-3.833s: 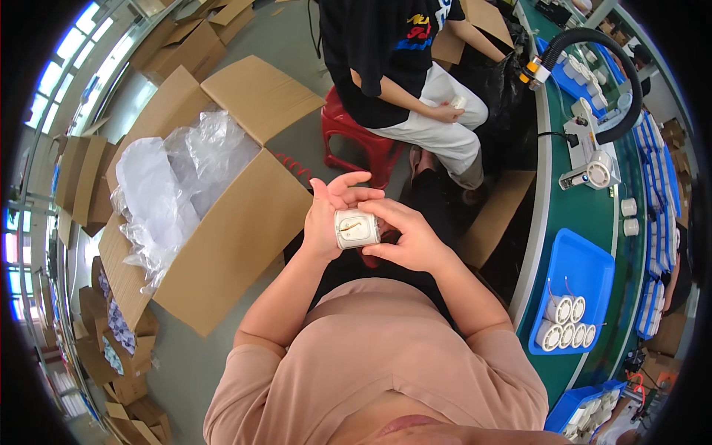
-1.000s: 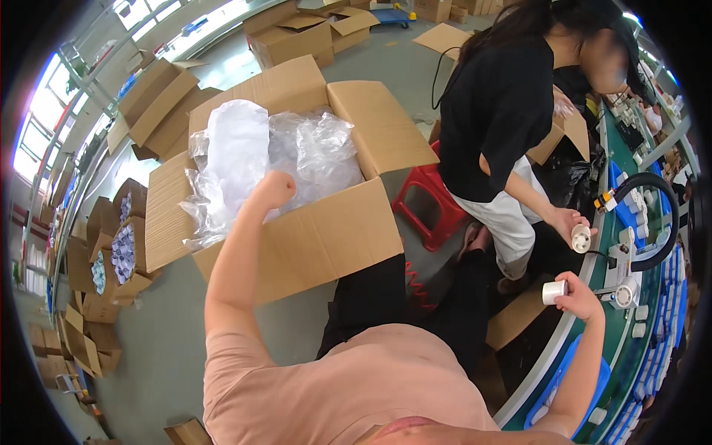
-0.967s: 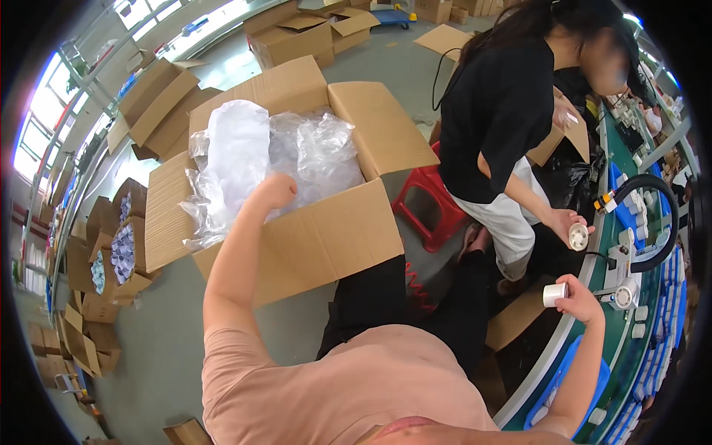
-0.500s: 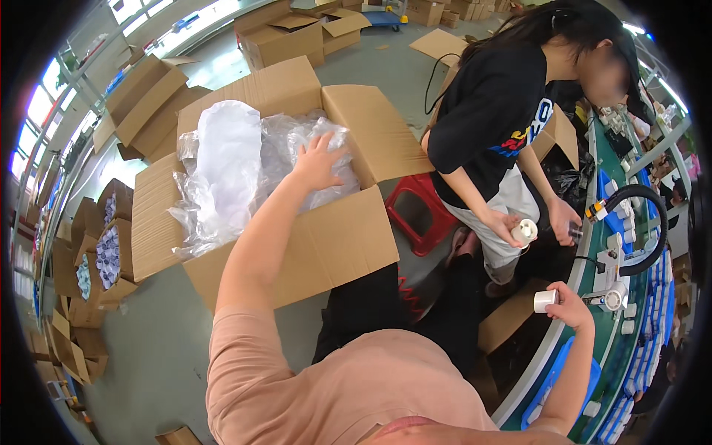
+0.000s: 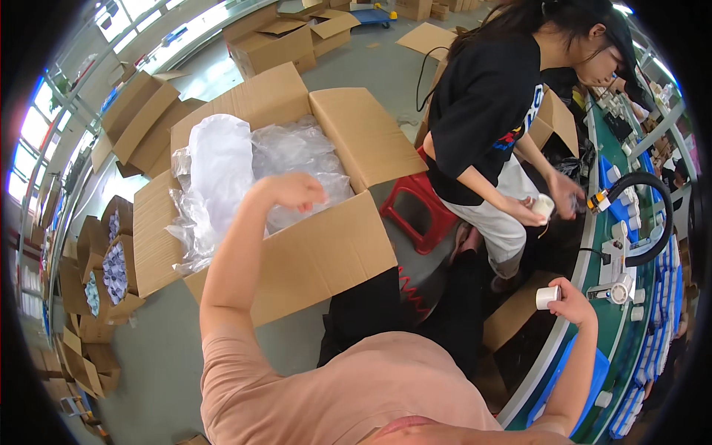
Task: The person packages small electronic components by hand, placing them into plastic covers, then putting the covered components into plastic bags.
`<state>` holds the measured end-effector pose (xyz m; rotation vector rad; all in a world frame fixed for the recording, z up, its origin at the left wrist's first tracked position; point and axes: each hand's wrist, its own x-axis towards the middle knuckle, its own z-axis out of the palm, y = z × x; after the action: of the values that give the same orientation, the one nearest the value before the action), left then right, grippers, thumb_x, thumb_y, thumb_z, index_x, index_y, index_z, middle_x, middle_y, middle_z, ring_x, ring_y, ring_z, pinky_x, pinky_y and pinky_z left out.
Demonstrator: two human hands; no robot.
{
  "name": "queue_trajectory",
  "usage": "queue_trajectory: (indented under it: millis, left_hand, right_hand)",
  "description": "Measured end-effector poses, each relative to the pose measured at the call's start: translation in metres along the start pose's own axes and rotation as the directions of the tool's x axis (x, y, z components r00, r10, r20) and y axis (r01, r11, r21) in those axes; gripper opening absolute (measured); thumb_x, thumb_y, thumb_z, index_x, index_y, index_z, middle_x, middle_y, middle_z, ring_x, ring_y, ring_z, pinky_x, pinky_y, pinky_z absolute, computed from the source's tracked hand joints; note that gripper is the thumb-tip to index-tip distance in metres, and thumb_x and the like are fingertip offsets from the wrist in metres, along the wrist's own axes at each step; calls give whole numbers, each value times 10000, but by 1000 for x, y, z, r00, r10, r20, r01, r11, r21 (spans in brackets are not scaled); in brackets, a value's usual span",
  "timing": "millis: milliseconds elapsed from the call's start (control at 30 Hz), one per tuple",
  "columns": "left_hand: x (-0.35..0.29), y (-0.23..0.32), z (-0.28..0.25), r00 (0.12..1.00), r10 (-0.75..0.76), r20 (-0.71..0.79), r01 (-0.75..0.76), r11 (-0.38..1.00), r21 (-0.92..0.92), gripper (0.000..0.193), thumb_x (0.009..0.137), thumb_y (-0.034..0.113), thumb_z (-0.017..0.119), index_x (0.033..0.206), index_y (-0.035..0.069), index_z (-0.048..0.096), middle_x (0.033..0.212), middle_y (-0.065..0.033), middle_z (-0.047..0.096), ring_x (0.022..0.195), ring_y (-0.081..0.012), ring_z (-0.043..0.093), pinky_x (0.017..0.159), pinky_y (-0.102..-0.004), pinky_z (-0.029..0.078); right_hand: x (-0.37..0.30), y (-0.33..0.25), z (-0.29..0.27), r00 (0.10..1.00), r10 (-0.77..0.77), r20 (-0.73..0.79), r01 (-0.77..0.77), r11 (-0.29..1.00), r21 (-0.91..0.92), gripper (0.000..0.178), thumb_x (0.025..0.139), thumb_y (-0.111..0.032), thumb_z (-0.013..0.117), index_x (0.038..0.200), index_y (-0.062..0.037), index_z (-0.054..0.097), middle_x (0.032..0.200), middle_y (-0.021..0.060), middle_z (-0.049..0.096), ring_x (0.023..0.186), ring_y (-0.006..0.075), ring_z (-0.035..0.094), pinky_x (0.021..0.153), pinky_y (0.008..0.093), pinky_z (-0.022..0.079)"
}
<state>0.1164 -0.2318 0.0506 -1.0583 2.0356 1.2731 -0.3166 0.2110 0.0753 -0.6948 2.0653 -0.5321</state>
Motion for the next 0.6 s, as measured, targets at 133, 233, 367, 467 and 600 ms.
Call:
queue_trajectory:
  millis: [133, 233, 367, 467, 600]
  left_hand:
    - [48, -27, 0, 763, 266, -589, -161, 961, 225, 468, 864, 439, 482, 1131, 65, 569, 1128, -150, 574, 1030, -273, 556, 893, -366, 418]
    - [70, -40, 9, 668, 471, -576, -287, 877, 385, 433, 861, 421, 476, 1095, 76, 593, 1072, -146, 607, 1004, -282, 572, 874, -371, 426]
    - [92, -23, 2, 918, 224, -328, -77, 910, 408, 399, 864, 384, 435, 1061, 87, 614, 1035, -154, 621, 984, -321, 579, 854, -418, 437]
    - [95, -4, -20, 524, 102, -846, 166, 962, 218, 326, 856, 309, 449, 995, 81, 636, 985, -184, 624, 946, -346, 589, 795, -444, 464]
    - [120, 4, -8, 705, -21, -709, 335, 891, 307, 617, 767, 418, 616, 1301, 191, 408, 1176, -145, 561, 1087, -306, 536, 869, -420, 449]
  right_hand:
    - [4, 5, 2, 999, -54, 6, 54, 998, 13, 398, 697, -25, 630, 1057, -85, 472, 745, 44, 559, 608, 114, 539, 541, 247, 437]
    - [5, 3, 6, 998, -61, 7, 61, 998, -9, 398, 695, -33, 634, 1055, -84, 472, 747, 44, 560, 620, 120, 544, 554, 254, 442]
    - [-9, 10, -1, 996, -90, 18, 90, 995, -45, 424, 675, -26, 638, 1060, -80, 468, 772, 43, 554, 639, 132, 552, 580, 270, 454]
    - [5, 20, -22, 941, -331, -75, 322, 940, -112, 454, 658, -32, 642, 1072, -71, 461, 823, 33, 534, 678, 120, 542, 607, 272, 459]
    - [61, 2, -33, 708, -247, -661, 489, 847, 207, 436, 746, -89, 625, 1147, -80, 457, 737, 14, 528, 580, 69, 489, 497, 224, 395]
